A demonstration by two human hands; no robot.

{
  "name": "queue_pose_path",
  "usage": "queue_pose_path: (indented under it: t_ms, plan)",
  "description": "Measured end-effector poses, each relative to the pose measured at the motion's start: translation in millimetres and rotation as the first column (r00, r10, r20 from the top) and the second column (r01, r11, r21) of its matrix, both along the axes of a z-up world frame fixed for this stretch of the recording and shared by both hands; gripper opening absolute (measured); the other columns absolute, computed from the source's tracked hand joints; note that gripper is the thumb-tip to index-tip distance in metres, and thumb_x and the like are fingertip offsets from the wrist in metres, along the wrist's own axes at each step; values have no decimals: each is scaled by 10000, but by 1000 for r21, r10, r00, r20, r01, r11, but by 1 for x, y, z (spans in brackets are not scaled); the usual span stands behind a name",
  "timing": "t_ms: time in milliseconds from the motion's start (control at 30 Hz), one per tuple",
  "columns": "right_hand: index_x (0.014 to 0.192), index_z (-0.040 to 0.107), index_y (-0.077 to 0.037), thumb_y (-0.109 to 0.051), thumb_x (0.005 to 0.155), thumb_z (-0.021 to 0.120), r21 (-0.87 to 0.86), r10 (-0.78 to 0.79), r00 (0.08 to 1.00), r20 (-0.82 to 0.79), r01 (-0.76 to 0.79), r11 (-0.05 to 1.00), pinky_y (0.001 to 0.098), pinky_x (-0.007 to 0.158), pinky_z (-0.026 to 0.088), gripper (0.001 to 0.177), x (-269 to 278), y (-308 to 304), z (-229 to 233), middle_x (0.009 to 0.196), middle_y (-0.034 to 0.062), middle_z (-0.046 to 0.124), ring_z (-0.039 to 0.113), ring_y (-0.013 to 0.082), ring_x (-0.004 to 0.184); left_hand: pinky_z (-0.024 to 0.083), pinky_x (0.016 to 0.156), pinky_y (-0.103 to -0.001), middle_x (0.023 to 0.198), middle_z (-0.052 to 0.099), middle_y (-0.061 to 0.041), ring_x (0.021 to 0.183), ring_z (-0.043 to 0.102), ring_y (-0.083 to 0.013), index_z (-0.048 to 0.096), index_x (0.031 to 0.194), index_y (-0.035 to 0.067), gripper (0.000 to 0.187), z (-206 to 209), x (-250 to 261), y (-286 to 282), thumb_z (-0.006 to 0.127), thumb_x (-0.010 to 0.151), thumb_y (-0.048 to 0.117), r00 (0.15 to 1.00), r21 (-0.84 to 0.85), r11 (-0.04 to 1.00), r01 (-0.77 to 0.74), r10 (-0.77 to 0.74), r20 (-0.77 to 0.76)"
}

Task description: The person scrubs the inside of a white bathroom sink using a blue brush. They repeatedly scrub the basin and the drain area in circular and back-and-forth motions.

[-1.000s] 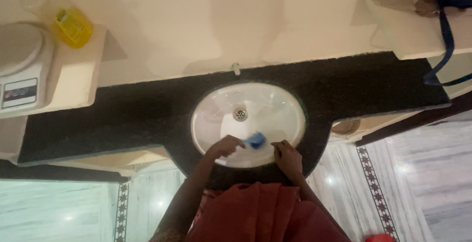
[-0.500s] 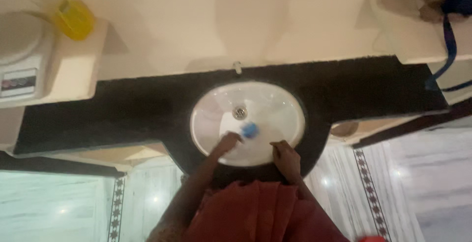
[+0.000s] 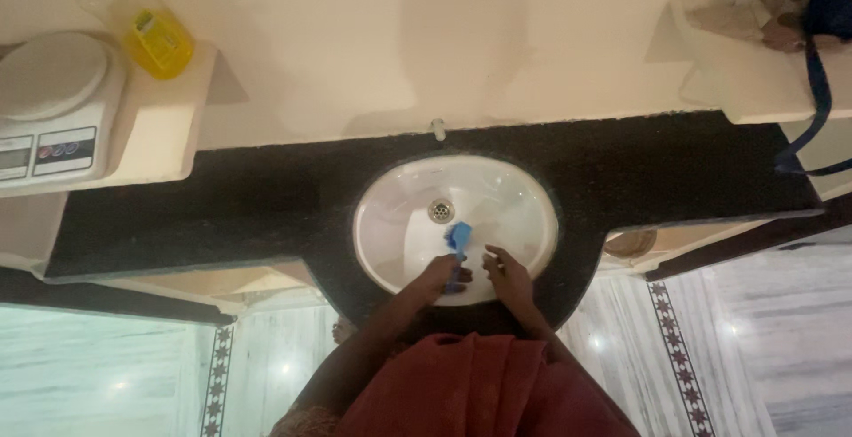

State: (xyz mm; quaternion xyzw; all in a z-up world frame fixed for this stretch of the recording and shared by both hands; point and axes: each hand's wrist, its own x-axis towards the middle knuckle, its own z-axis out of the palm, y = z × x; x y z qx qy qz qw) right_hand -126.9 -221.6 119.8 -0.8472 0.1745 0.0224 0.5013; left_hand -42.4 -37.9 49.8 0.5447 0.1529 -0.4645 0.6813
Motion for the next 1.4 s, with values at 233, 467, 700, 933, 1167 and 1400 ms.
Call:
queue_pose_path:
  t_ms: [233, 467, 700, 933, 1167, 1400]
  plan:
    - [1311, 683, -65, -341, 981, 668, 2, 248, 959, 134, -251, 968, 380, 772, 587, 430, 58, 20, -90, 1013, 198, 774, 746, 273, 865, 500, 948, -414, 1287, 621, -146, 1121, 602, -270, 559, 1372, 63, 449, -18, -17, -5, 563, 1016, 338, 908, -30, 974, 224, -197, 371]
    - [1361, 615, -61, -163, 978, 548, -447, 238, 971, -26, -224, 866, 450, 798, 594, 401, 87, -25, -95, 900, 232, 757, 745, 329, 764, 390, 1151, -481, 1431, 554, -189, 1350, 511, -360, 564, 1413, 123, 500, -2, -14, 55, 651, 957, 308, 396, 590, 764, -262, -472, 787]
    - [1289, 671, -74, -143, 953, 592, 175, 642, 756, -127, -620, 765, 441, 742, 561, 352, 79, 32, -80, 912, 200, 726, 632, 250, 719, 239, 1210, -561, 1526, 422, -219, 1480, 328, -389, 501, 1455, 51, 551, 72, -29, 91, 624, 965, 271, 252, 692, 510, -511, -681, 688]
    - [1218, 728, -86, -123, 928, 636, -556, 233, 966, 108, -136, 820, 433, 686, 527, 307, 119, -13, -112, 925, 168, 695, 519, 171, 675, 262, 1225, -561, 1513, 466, -175, 1470, 384, -359, 507, 1448, 81, 474, 89, -34, 90, 587, 1024, 276, 228, 700, 515, -494, -700, 676]
    - [1209, 706, -31, -94, 889, 598, -92, 538, 841, -56, -541, 836, 463, 737, 553, 344, 128, 32, -121, 918, 176, 714, 627, 288, 774, 310, 1204, -557, 1471, 504, -152, 1445, 431, -360, 567, 1398, 107, 419, 96, -38, 95, 603, 1008, 253, 194, 631, 575, -521, -640, 744]
    - [1211, 702, 13, -80, 857, 588, -703, 403, 898, 178, -171, 690, 500, 747, 561, 383, 162, 30, -128, 914, 185, 731, 694, 366, 818, 328, 1209, -555, 1469, 490, -161, 1420, 447, -364, 559, 1405, 95, 401, 100, -37, 97, 606, 1022, 205, 172, 605, 612, -509, -616, 768]
